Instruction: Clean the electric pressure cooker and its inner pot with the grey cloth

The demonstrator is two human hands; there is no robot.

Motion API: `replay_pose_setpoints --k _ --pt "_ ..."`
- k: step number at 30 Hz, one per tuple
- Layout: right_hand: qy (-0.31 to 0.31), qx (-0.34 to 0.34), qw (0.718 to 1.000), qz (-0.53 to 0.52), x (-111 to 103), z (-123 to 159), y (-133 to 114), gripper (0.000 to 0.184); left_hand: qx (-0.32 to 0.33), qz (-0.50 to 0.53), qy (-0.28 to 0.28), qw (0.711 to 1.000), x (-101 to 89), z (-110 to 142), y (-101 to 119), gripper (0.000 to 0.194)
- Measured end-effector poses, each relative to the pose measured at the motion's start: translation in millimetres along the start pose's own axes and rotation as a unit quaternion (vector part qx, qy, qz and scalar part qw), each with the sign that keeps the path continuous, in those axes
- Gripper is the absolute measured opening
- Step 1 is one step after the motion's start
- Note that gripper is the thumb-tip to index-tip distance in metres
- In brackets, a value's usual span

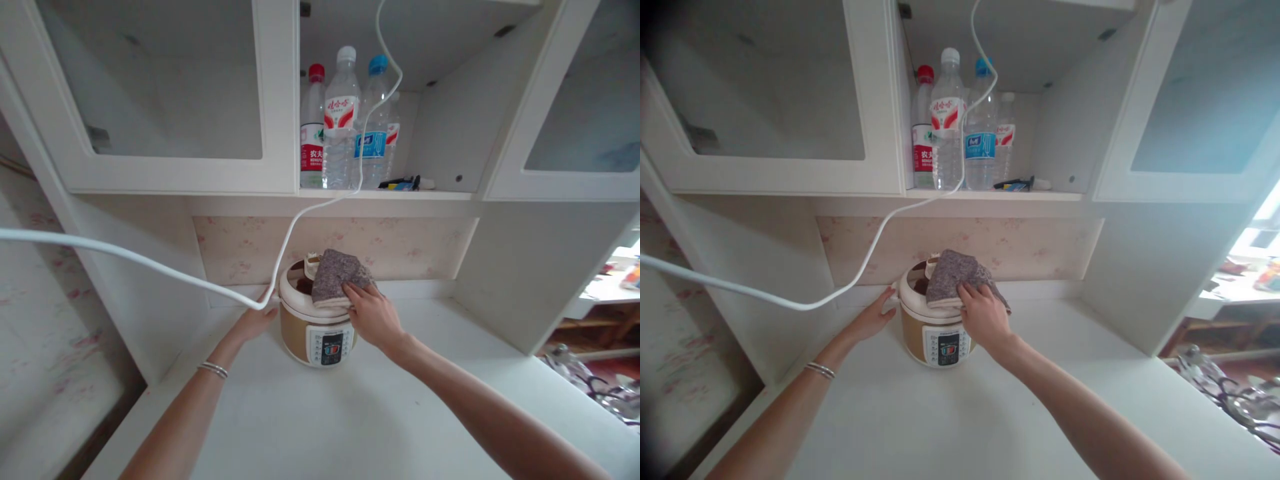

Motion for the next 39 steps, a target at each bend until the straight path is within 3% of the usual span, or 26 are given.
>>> replay_pose_setpoints --k 3,6,8,11,13,16,19,23,26,29,33,37,39 --pt "0.014 -0.086 0.996 0.020 -7.6 -5.1 -14.2 0.047 0.069 -0.050 0.041 0.996 -13.8 0.4 23.2 0.039" --pt "0.016 -0.163 0.986 0.016 -6.9 -20.9 -21.0 0.045 0.128 -0.091 0.164 0.974 -30.7 10.7 71.0 0.029" --pt "0.019 -0.213 0.977 -0.001 -2.3 -33.4 -23.8 0.045 0.179 -0.105 0.184 0.961 -35.6 20.5 107.2 0.026" --pt "0.024 -0.257 0.965 -0.037 8.5 -50.3 -26.5 0.037 0.264 -0.135 0.087 0.951 -27.3 27.7 145.2 0.032" --pt "0.020 -0.252 0.966 -0.058 14.6 -57.5 -27.0 0.031 0.299 -0.161 0.018 0.940 -15.6 24.8 153.3 0.050" --pt "0.008 -0.245 0.965 -0.097 14.3 -55.9 -26.9 0.033 0.290 -0.201 -0.031 0.935 0.2 13.8 146.7 0.076" --pt "0.017 -0.258 0.953 -0.159 3.5 -34.3 -24.2 0.045 0.270 -0.236 -0.046 0.933 4.3 8.2 131.0 0.069" --pt "0.062 -0.212 0.950 -0.221 5.8 22.9 -7.6 0.038 0.291 -0.261 -0.045 0.919 -11.8 12.0 93.1 0.068" --pt "0.078 -0.065 0.959 -0.264 40.7 76.4 13.0 0.034 0.211 -0.260 -0.013 0.942 -29.7 8.7 52.7 0.056" --pt "0.040 0.072 0.954 -0.289 94.0 127.1 21.7 0.035 0.097 -0.222 0.026 0.970 -36.3 0.2 28.6 0.043" --pt "-0.068 0.115 0.951 -0.279 143.7 165.7 4.2 0.036 0.027 -0.153 0.049 0.987 -23.3 -15.3 40.7 0.036" --pt "-0.094 0.091 0.960 -0.249 145.6 167.5 -12.7 0.034 -0.046 -0.112 0.096 0.988 -14.8 -37.5 67.2 0.029" --pt "-0.093 0.087 0.962 -0.243 141.9 163.8 -13.8 0.034 -0.034 -0.120 0.107 0.986 -15.1 -50.6 80.6 0.027"
Point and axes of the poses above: each hand's wrist, its own z-axis away from the middle knuckle, its own x-axis out of the palm, y = z × x, the point moved 2 cm from there along -z, towards the middle knuckle
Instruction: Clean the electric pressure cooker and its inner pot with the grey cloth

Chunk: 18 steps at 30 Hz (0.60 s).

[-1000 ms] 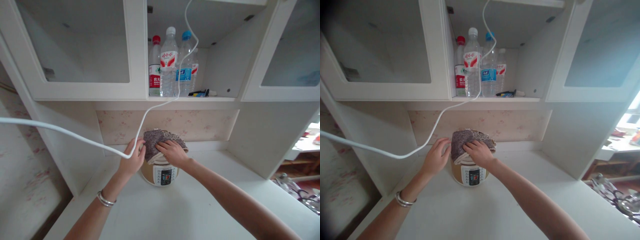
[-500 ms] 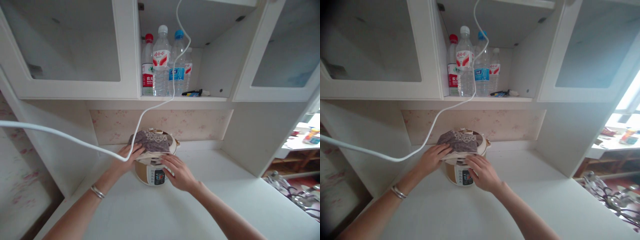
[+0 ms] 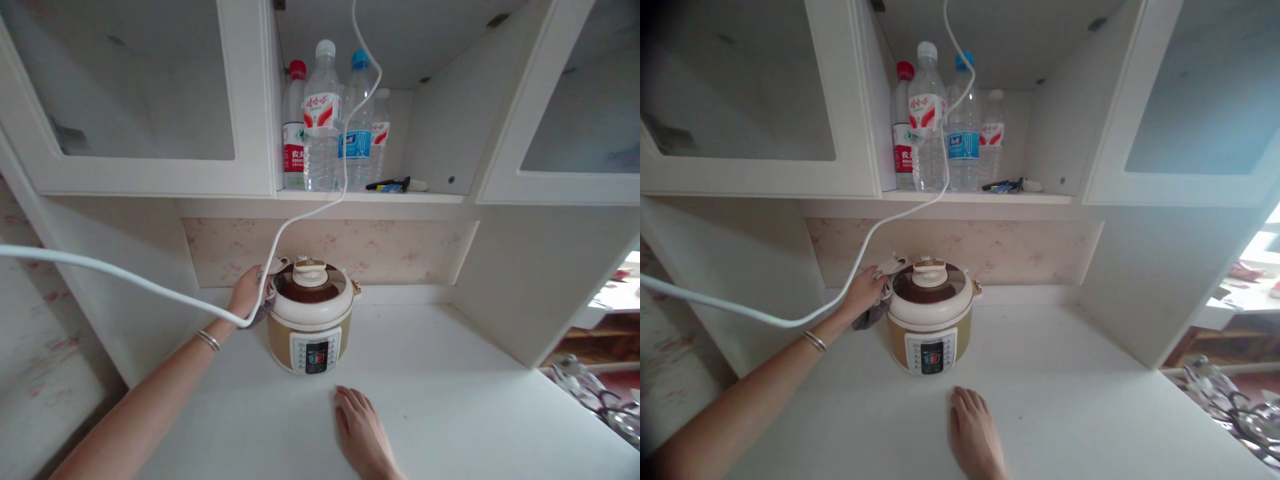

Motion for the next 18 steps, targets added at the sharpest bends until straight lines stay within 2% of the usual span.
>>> replay_pose_setpoints --k 4,6,8,11,14,16,18 --pt "0.006 0.008 1.000 0.004 -2.6 -4.3 2.3 0.034 0.097 -0.022 -0.003 0.995 -1.7 -26.1 36.9 0.025" --pt "0.009 0.013 1.000 0.003 -2.9 -5.0 3.2 0.033 0.141 -0.031 -0.025 0.989 0.8 -39.6 61.6 0.026" --pt "0.010 0.019 1.000 -0.001 -4.0 -4.9 2.6 0.032 0.192 -0.034 -0.078 0.978 7.3 -52.2 89.2 0.025" --pt "0.013 0.025 1.000 -0.014 -6.0 -3.8 0.9 0.031 0.272 -0.064 -0.185 0.942 23.2 -63.6 128.8 0.022" --pt "0.019 0.025 0.999 -0.025 -6.1 -2.9 1.3 0.030 0.318 -0.131 -0.233 0.910 41.6 -57.4 158.4 0.027" --pt "0.021 0.024 0.999 -0.030 -4.9 -2.7 2.7 0.029 0.340 -0.162 -0.234 0.896 52.9 -40.7 170.9 0.030" --pt "0.021 0.024 0.999 -0.032 -3.8 -2.7 4.2 0.029 0.364 -0.171 -0.238 0.884 61.5 -16.0 176.5 0.024"
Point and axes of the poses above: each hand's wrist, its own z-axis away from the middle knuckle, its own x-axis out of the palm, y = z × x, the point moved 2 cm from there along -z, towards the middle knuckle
